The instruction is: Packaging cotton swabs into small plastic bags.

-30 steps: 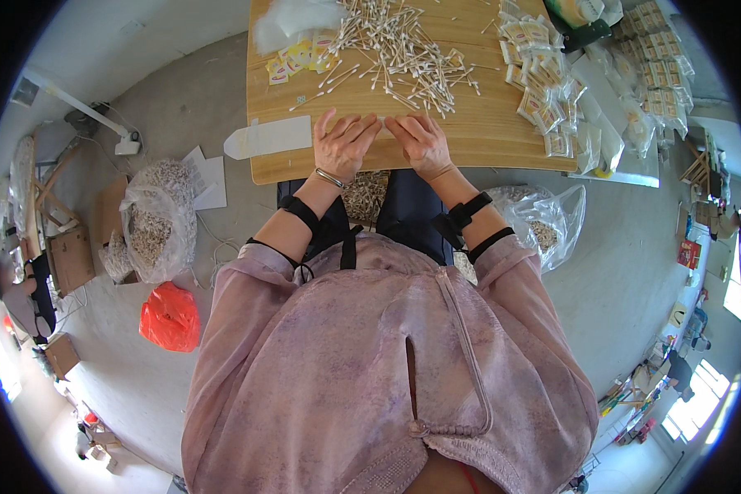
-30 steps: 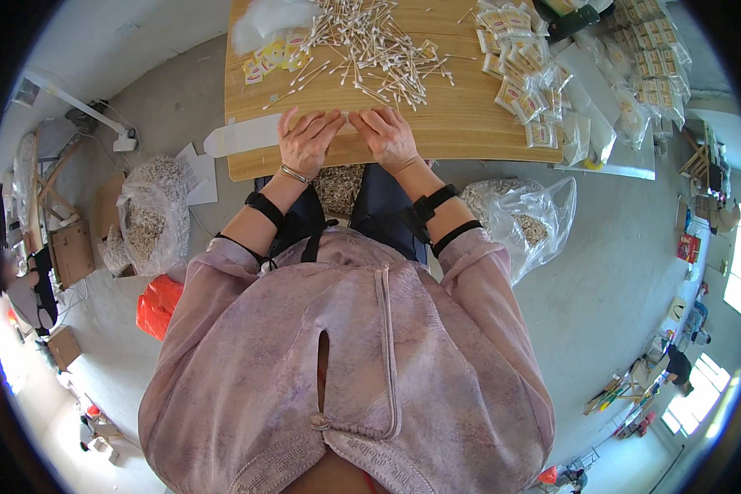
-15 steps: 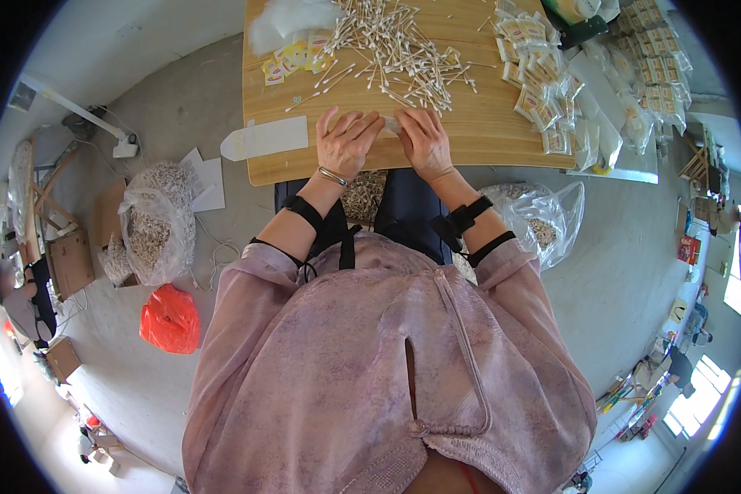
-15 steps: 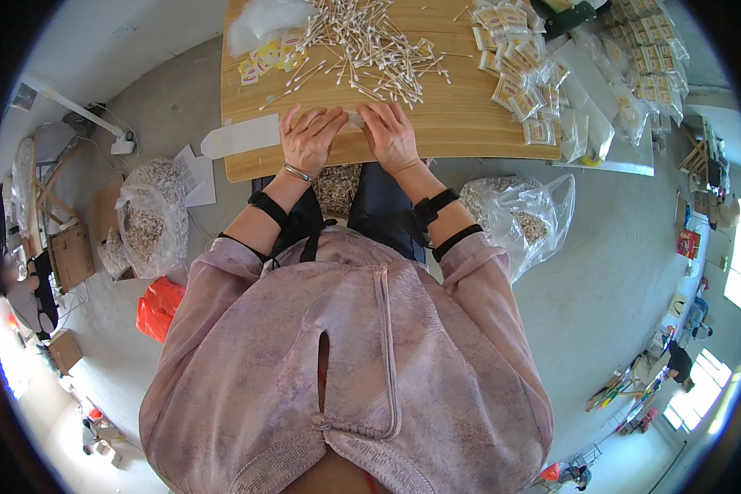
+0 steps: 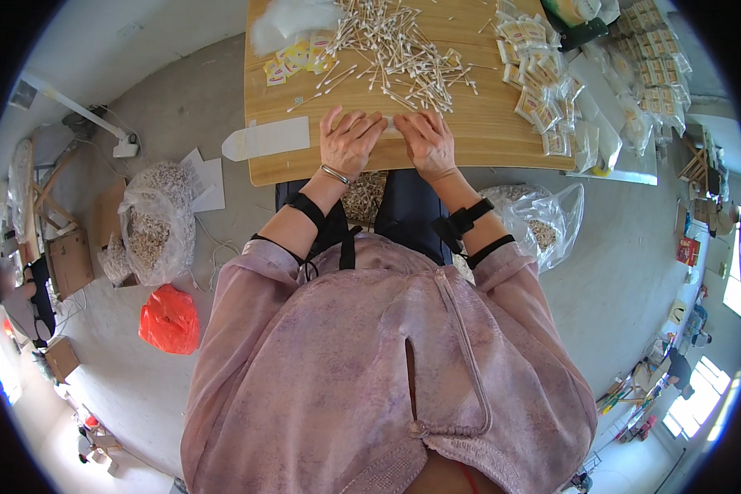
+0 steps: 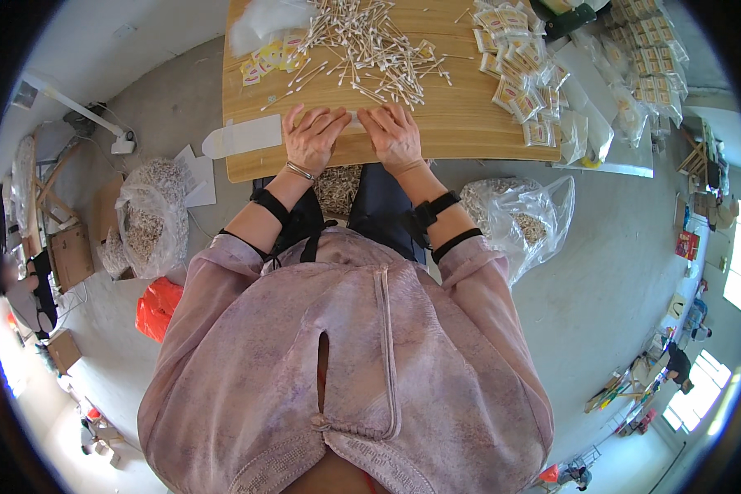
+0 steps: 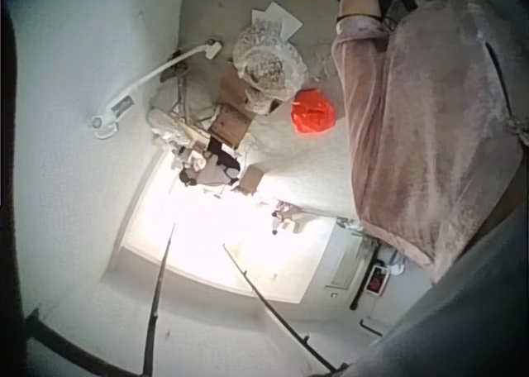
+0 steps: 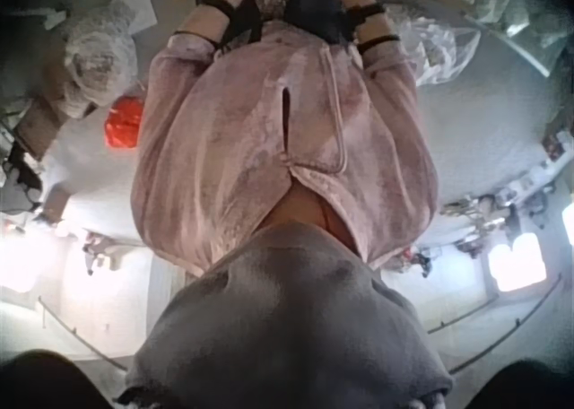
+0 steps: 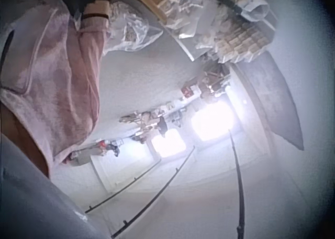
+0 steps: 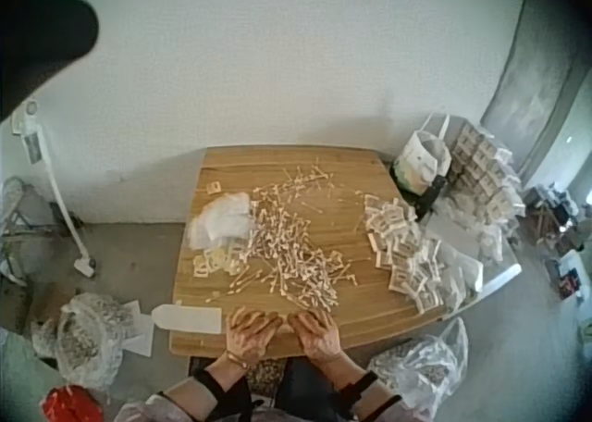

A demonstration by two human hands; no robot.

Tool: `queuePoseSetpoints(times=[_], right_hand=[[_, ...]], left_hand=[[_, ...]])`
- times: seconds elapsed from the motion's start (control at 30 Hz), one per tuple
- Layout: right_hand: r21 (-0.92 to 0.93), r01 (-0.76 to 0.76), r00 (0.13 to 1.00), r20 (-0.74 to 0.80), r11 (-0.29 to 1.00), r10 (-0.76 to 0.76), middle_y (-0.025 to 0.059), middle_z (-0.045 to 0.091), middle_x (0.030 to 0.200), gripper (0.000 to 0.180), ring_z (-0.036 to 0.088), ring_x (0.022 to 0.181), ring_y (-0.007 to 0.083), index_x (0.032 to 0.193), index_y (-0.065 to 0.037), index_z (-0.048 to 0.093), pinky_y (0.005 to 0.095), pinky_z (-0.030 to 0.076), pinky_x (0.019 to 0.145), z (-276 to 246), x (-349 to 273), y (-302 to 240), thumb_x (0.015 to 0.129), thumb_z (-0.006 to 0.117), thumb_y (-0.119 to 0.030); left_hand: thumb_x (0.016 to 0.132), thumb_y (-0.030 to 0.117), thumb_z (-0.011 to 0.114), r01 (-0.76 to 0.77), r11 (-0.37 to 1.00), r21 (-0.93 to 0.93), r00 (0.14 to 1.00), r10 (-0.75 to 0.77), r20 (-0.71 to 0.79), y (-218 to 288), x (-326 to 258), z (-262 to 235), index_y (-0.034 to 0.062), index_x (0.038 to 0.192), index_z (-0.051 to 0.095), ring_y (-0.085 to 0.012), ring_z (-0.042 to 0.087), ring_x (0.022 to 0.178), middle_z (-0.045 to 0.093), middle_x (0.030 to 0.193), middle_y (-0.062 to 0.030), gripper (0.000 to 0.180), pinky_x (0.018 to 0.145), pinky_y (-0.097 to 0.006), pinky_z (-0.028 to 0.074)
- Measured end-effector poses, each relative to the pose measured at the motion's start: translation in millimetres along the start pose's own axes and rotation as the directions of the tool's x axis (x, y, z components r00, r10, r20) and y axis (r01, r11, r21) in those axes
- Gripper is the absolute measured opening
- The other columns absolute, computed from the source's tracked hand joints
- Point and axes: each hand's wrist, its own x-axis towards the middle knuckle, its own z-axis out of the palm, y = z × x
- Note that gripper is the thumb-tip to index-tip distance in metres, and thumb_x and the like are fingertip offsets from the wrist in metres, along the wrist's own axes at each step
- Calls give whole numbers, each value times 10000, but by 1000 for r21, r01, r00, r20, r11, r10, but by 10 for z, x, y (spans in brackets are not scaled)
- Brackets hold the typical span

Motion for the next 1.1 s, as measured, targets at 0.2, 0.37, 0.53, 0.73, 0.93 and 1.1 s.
queuePoseSetpoints(times=[0.2,0.37,0.53,0.73,0.93,1.1], right_hand=[[35,34,999,10,999,-35,19,606,1026,275,560,997,201,982,-83,659,339,482,801,53,64,-39,719,584,-115],[40,40,999,14,998,-41,14,626,1037,275,574,980,189,980,-87,668,329,485,779,84,27,11,723,575,-120],[52,19,1000,11,998,-19,5,628,1034,269,581,969,185,971,-97,671,329,480,749,122,50,20,719,577,-118],[16,-2,1000,12,1000,2,2,626,1037,278,579,963,179,981,-89,667,321,472,731,73,77,-39,718,581,-121],[47,5,1000,-6,999,-5,25,642,999,302,602,924,190,971,-84,670,329,483,722,79,24,-50,682,594,-42],[40,22,1000,6,999,-23,10,630,1016,274,578,949,190,971,-87,668,322,470,731,93,25,-32,706,598,-101]], left_hand=[[751,144,589,22,1000,12,1000,-22,-19,-21,16,-1,218,934,672,-88,572,955,655,987,101,214,1005,-383,269],[722,115,616,49,999,6,999,-49,3,-131,14,-47,219,898,671,-87,569,933,659,968,113,212,993,-372,287],[720,122,622,-25,999,25,1000,25,8,-183,66,-61,217,877,671,-88,559,903,655,954,125,190,976,-364,299],[730,146,621,7,999,53,999,-9,45,-139,69,-106,220,874,672,-82,551,929,648,974,130,170,977,-363,287],[711,126,636,38,999,-2,999,-38,12,-107,-7,-39,202,879,658,-105,559,947,653,980,100,186,965,-367,297],[710,119,664,26,999,-22,1000,-26,0,-120,-14,-32,186,874,648,-126,570,942,661,967,79,178,933,-371,337]])
